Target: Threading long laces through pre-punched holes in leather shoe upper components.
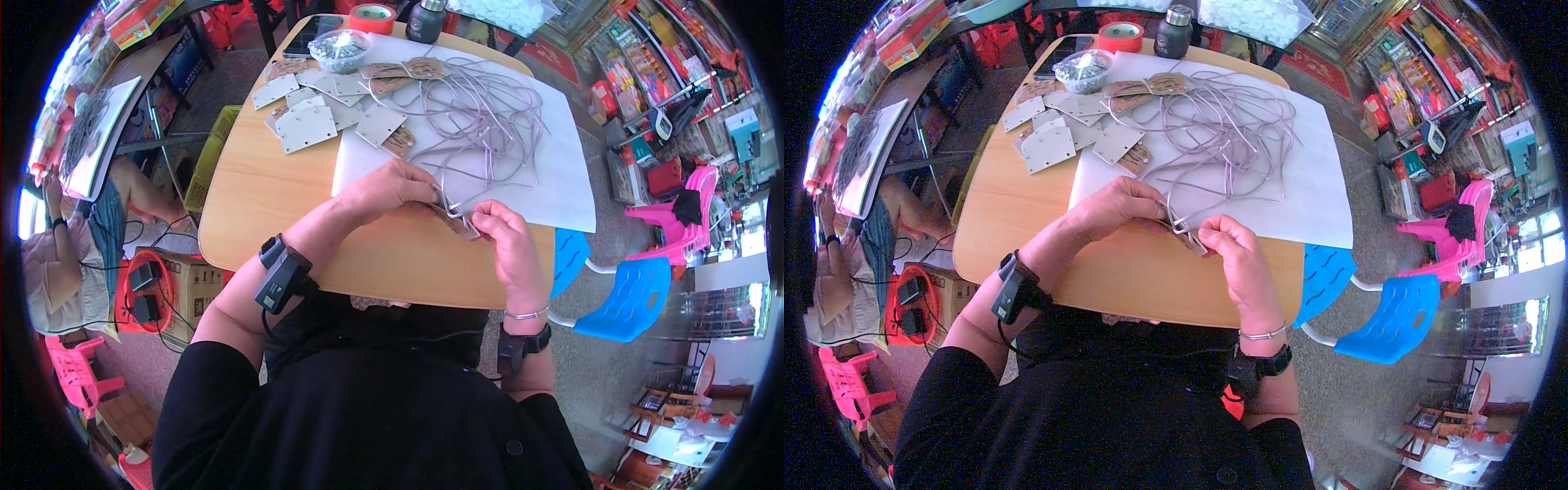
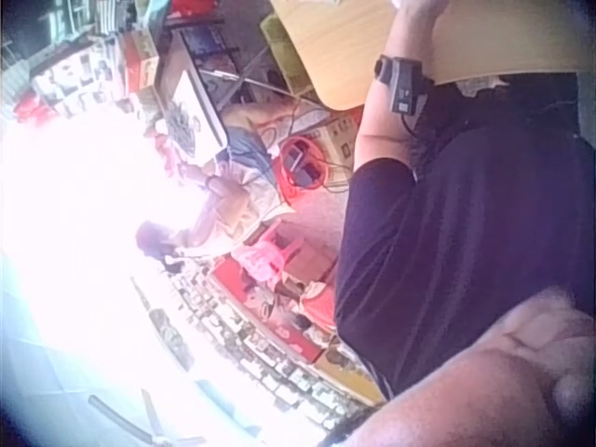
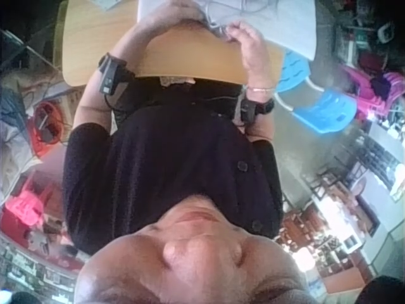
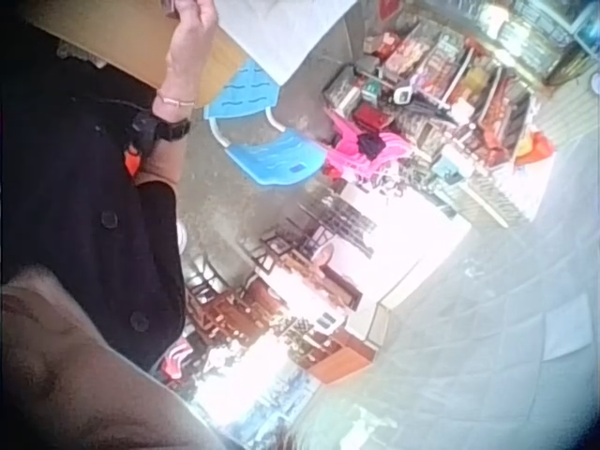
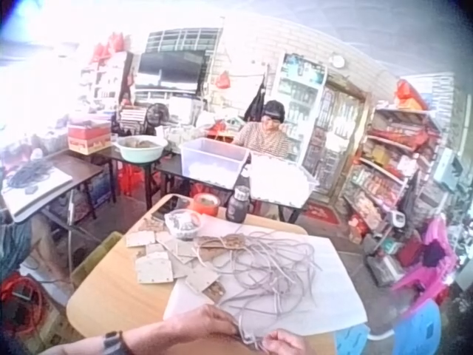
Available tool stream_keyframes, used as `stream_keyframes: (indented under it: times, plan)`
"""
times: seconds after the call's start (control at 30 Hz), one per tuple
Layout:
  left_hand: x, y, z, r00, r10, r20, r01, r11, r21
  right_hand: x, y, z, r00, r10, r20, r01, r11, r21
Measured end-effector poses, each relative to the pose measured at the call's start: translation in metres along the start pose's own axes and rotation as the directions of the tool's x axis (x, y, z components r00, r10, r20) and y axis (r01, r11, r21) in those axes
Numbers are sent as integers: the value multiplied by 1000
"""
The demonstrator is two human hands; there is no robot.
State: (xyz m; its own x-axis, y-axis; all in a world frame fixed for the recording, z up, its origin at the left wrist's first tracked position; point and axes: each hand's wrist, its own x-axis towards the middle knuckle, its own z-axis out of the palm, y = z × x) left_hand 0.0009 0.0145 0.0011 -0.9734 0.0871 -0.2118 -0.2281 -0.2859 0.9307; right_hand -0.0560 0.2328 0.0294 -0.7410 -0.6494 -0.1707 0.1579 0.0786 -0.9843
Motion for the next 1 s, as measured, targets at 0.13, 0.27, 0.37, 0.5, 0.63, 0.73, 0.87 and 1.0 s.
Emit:
stream_keyframes:
  times: [0.13, 0.27, 0.37, 0.5, 0.63, 0.73, 0.87, 1.0]
  plan:
    - [-5, 8, 4, 999, 35, -12, -33, 991, 129, 2, 13, -1, 998, 66, 23, -69, 965, 254]
    - [-3, 4, 5, 999, 46, -9, -44, 993, 105, 1, 18, 7, 995, 96, -41, -71, 909, 410]
    - [-3, 4, 6, 1000, 27, -8, -26, 997, 75, -1, 21, 8, 997, 77, -24, -51, 837, 545]
    - [-7, -2, -6, 999, 44, 4, -44, 995, 91, -4, 8, 21, 973, -138, -187, 153, 986, 67]
    - [-4, 10, 3, 999, 15, 33, -25, 946, 323, -8, -33, 22, 765, -618, -180, 362, 644, -674]
    - [-7, 12, 2, 998, -1, 66, -21, 940, 340, 17, -30, 30, 719, -663, 208, 428, 187, -884]
    - [-8, 10, 0, 998, 12, 57, -29, 951, 308, 27, -29, 35, 950, -308, 45, 249, 667, -702]
    - [-8, 7, 12, 994, 17, 107, -64, 891, 450, 37, -19, 28, 954, -301, 8, 252, 782, -570]
